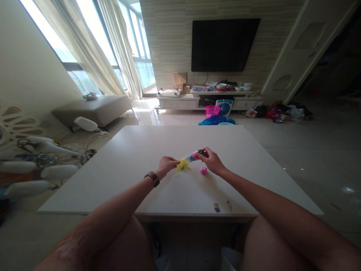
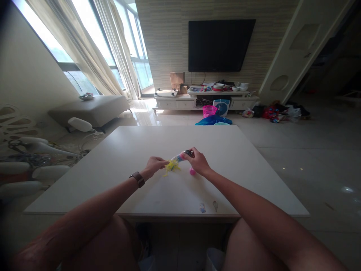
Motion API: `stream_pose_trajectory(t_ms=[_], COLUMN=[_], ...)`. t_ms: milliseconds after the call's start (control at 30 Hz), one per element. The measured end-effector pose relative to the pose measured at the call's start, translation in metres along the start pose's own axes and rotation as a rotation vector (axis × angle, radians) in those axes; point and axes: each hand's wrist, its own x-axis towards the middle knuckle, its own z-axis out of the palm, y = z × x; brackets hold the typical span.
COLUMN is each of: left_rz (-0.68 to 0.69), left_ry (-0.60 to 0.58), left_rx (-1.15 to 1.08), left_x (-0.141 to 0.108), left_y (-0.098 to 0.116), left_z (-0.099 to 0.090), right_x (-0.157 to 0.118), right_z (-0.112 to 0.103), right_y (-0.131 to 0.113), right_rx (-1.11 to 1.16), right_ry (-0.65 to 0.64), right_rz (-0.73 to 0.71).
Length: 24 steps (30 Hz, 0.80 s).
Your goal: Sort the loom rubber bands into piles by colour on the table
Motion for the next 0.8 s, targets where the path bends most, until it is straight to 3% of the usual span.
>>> stream_pose_trajectory(t_ms=[267,467,800], left_rz=[0.090,0.330,0.176], left_ry=[-0.155,-0.052,-0.024], left_rx=[0.156,0.381,0.404], left_x=[0.005,0.009,0.002], left_y=[-0.006,-0.005,0.006], left_z=[0.000,-0.003,-0.008], right_x=[0.004,0.003,-0.001], right_z=[0.004,0.005,0.003], right_y=[0.009,0.009,0.003], right_rx=[-0.052,-0.174,-0.202], right_ry=[-0.006,-0.031,-0.040], right_rz=[-0.201,-0.242,-0.212])
